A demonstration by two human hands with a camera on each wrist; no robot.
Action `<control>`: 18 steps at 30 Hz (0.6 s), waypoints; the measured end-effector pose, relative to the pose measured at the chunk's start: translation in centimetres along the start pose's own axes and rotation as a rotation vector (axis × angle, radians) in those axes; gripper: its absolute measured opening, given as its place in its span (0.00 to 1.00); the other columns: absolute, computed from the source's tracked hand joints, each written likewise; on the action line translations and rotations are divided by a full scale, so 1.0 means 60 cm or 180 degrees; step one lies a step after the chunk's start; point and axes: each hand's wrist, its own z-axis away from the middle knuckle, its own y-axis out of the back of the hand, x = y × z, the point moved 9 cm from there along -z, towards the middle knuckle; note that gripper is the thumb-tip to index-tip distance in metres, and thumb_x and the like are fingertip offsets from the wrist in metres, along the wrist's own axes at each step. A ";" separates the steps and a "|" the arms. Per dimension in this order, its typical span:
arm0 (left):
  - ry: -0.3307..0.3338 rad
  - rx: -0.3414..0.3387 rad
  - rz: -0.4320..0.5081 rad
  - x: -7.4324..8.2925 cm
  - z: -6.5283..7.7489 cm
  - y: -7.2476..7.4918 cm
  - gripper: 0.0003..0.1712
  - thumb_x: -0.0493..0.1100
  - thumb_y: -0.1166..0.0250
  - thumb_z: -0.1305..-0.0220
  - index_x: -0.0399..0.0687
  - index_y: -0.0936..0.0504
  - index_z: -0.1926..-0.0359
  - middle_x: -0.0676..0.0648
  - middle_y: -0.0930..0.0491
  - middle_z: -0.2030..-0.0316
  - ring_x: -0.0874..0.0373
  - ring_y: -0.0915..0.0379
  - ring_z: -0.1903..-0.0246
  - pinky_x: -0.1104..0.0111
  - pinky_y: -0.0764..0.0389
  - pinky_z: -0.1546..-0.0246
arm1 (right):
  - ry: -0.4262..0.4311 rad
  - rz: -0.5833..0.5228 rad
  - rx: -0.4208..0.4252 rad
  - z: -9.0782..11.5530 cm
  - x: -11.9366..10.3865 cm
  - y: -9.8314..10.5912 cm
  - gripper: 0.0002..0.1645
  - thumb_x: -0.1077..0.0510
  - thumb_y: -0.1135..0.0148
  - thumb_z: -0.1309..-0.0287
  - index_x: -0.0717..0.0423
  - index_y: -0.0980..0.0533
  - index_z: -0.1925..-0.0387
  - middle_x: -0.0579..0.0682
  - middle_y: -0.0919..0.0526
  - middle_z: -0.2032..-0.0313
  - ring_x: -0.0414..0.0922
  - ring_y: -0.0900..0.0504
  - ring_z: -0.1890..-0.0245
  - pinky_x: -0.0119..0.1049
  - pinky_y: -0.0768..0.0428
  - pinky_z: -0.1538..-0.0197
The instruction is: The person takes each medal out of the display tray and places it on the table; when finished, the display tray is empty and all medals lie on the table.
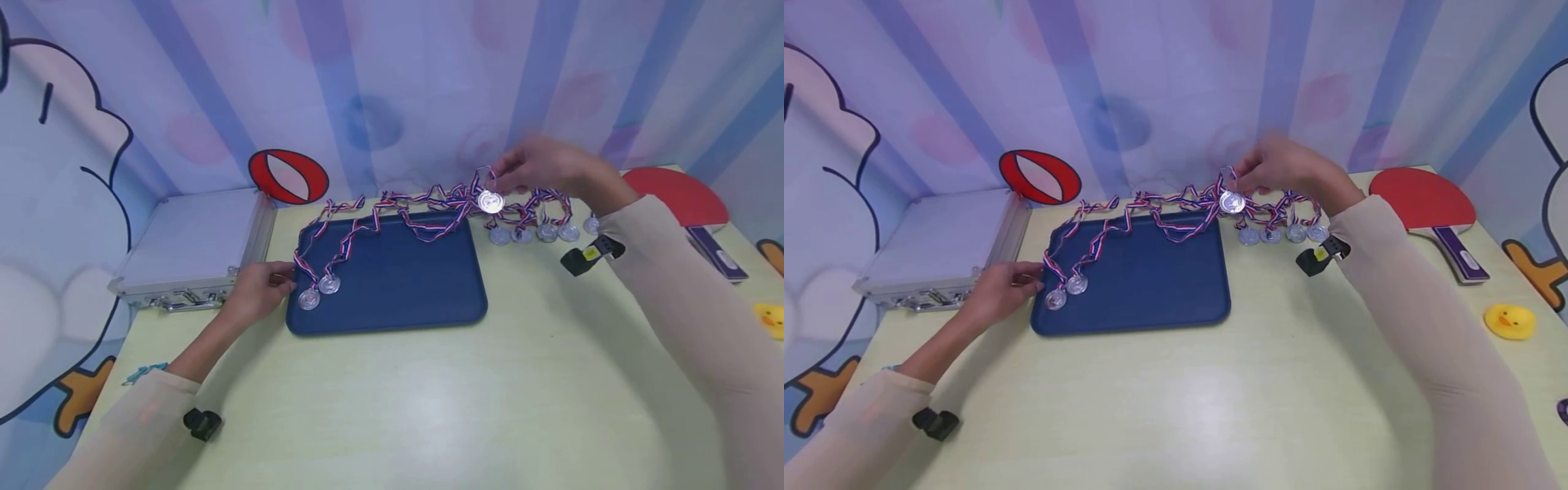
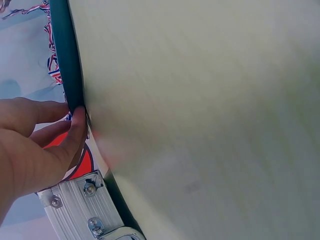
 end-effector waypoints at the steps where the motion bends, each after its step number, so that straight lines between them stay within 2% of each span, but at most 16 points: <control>1: -0.0006 0.0001 0.0006 0.000 0.000 0.000 0.21 0.35 0.41 0.39 0.34 0.25 0.44 0.35 0.20 0.53 0.44 0.21 0.54 0.57 0.19 0.55 | -0.0017 0.0020 -0.0033 0.003 0.005 -0.005 0.18 0.48 0.39 0.42 0.55 0.21 0.55 0.46 0.18 0.65 0.43 0.25 0.62 0.36 0.25 0.57; 7: 0.0001 0.0022 -0.0017 0.000 0.003 0.003 0.22 0.34 0.41 0.39 0.34 0.26 0.44 0.35 0.20 0.52 0.44 0.21 0.54 0.56 0.20 0.54 | -0.0068 -0.0105 -0.0151 0.012 0.035 -0.030 0.15 0.54 0.40 0.41 0.58 0.22 0.56 0.48 0.19 0.66 0.43 0.24 0.65 0.37 0.24 0.56; 12: 0.0051 0.0014 -0.0044 -0.003 0.004 0.004 0.22 0.34 0.41 0.39 0.35 0.26 0.43 0.36 0.20 0.52 0.44 0.21 0.54 0.56 0.20 0.55 | -0.0039 -0.0212 -0.0223 0.012 0.044 -0.044 0.13 0.56 0.42 0.40 0.60 0.22 0.57 0.53 0.21 0.65 0.46 0.24 0.67 0.39 0.22 0.57; 15: 0.0071 0.0013 -0.0051 -0.005 0.005 0.004 0.22 0.34 0.41 0.39 0.35 0.26 0.43 0.36 0.20 0.52 0.44 0.21 0.54 0.56 0.20 0.54 | -0.0025 -0.0144 -0.0187 0.011 0.040 -0.039 0.16 0.54 0.43 0.39 0.59 0.23 0.54 0.52 0.21 0.63 0.46 0.24 0.64 0.40 0.23 0.55; 18: 0.0104 -0.0003 -0.0048 -0.008 0.007 0.005 0.22 0.34 0.41 0.39 0.36 0.26 0.43 0.35 0.20 0.52 0.44 0.22 0.54 0.56 0.20 0.54 | -0.0041 -0.0129 -0.0080 0.006 0.026 -0.018 0.19 0.50 0.43 0.39 0.56 0.25 0.50 0.48 0.20 0.60 0.45 0.25 0.59 0.38 0.25 0.51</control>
